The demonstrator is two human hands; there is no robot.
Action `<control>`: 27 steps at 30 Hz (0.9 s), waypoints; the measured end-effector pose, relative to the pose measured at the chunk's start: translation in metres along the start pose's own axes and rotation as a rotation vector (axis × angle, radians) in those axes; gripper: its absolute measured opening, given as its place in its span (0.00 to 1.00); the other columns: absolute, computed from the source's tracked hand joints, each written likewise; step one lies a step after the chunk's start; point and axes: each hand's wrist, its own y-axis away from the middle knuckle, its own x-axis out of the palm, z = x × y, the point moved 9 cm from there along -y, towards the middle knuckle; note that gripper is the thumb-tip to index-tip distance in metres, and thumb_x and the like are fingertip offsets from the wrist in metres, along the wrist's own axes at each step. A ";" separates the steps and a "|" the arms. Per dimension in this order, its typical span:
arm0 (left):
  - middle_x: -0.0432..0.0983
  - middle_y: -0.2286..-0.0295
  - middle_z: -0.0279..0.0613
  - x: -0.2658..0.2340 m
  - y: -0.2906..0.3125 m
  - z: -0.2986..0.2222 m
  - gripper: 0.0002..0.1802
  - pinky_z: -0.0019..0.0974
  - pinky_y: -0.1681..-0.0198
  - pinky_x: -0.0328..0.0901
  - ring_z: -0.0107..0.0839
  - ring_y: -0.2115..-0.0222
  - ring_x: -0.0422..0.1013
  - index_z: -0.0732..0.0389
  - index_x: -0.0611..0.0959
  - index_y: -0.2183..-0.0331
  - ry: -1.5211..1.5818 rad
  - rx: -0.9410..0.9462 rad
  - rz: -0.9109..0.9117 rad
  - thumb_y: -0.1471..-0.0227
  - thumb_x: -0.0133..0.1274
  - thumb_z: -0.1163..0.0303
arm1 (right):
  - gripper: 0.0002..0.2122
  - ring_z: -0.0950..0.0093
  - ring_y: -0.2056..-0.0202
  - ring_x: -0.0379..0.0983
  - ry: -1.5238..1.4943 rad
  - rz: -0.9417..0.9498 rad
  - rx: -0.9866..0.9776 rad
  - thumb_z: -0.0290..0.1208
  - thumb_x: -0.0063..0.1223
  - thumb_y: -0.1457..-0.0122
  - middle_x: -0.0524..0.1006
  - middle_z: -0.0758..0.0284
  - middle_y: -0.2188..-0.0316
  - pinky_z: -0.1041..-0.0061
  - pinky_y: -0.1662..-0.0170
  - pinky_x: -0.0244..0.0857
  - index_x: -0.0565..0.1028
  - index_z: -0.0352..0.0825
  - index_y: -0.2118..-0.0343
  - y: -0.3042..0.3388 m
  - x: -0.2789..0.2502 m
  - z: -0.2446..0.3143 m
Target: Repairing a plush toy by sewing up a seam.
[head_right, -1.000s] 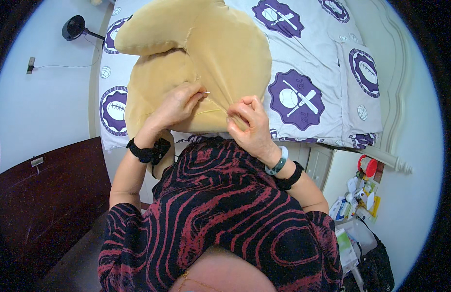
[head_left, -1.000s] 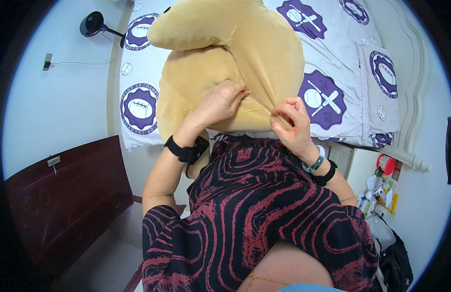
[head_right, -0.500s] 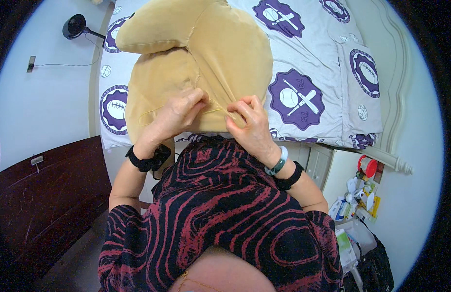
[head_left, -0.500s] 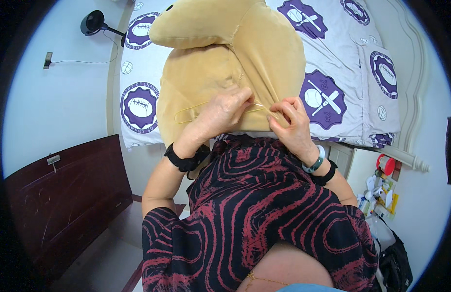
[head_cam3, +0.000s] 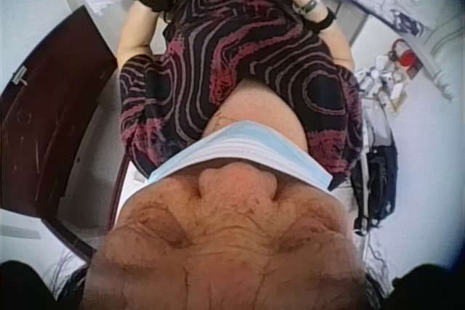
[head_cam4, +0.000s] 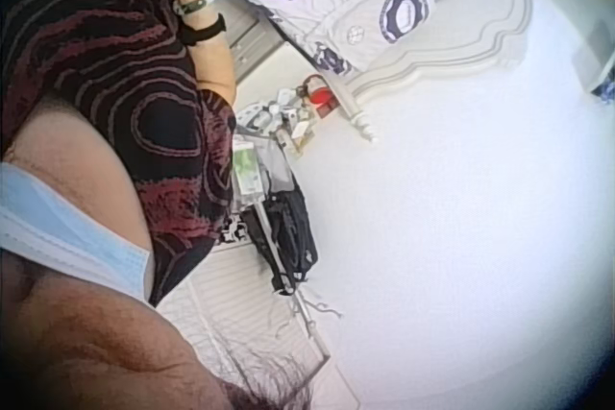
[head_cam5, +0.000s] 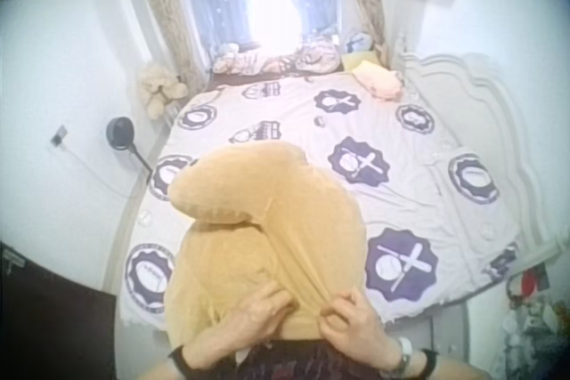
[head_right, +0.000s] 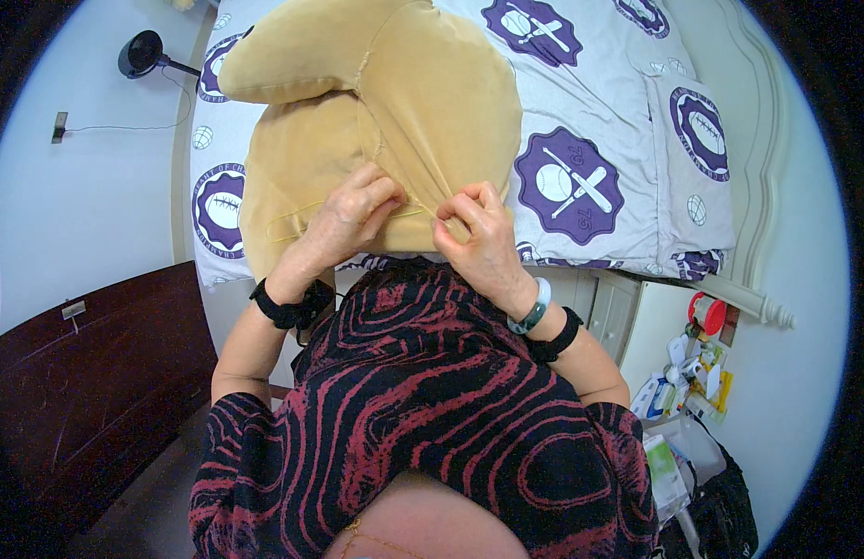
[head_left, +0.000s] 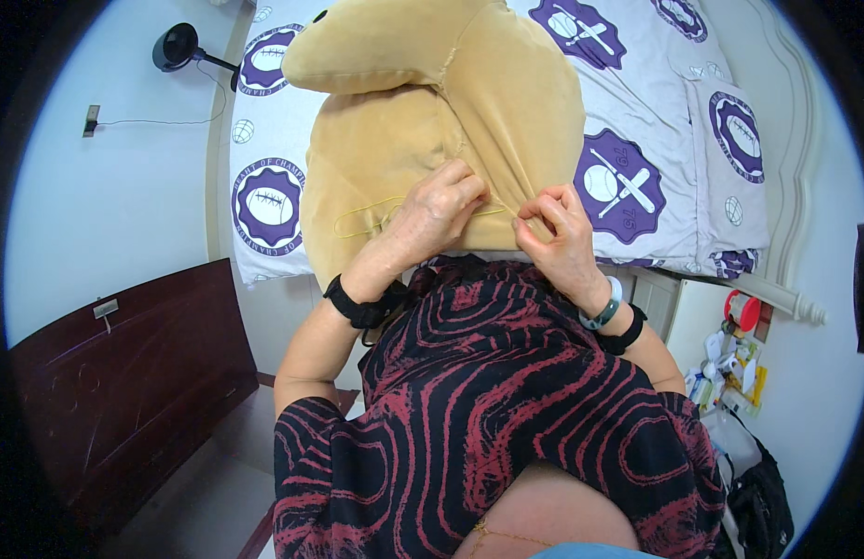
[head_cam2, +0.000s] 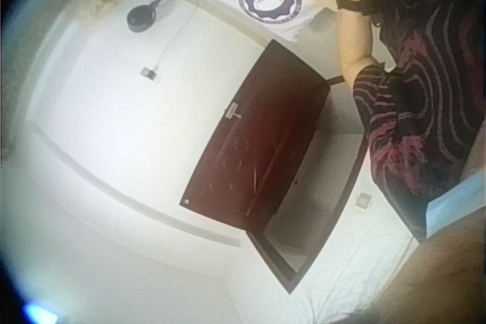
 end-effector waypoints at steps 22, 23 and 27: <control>0.67 0.74 0.47 0.002 -0.003 -0.005 0.05 0.42 0.68 0.65 0.45 0.71 0.68 0.65 0.76 0.73 -0.024 0.046 0.002 0.58 0.52 0.79 | 0.06 0.64 0.69 0.70 0.015 -0.008 -0.005 0.20 0.58 0.58 0.68 0.61 0.71 0.69 0.67 0.65 0.72 0.32 0.77 -0.002 0.000 -0.003; 0.67 0.74 0.47 0.002 -0.003 -0.008 0.05 0.42 0.68 0.65 0.45 0.71 0.68 0.65 0.77 0.73 -0.032 0.067 -0.008 0.58 0.52 0.79 | 0.06 0.64 0.70 0.70 0.010 -0.013 -0.010 0.19 0.58 0.58 0.68 0.61 0.72 0.69 0.67 0.65 0.72 0.32 0.77 -0.002 0.000 -0.002; 0.69 0.71 0.48 0.009 -0.005 -0.008 0.08 0.41 0.66 0.66 0.46 0.69 0.70 0.64 0.77 0.69 -0.101 0.056 0.043 0.57 0.54 0.79 | 0.06 0.64 0.70 0.70 0.009 -0.021 -0.014 0.19 0.58 0.58 0.69 0.62 0.72 0.69 0.68 0.65 0.72 0.32 0.77 -0.004 -0.003 -0.001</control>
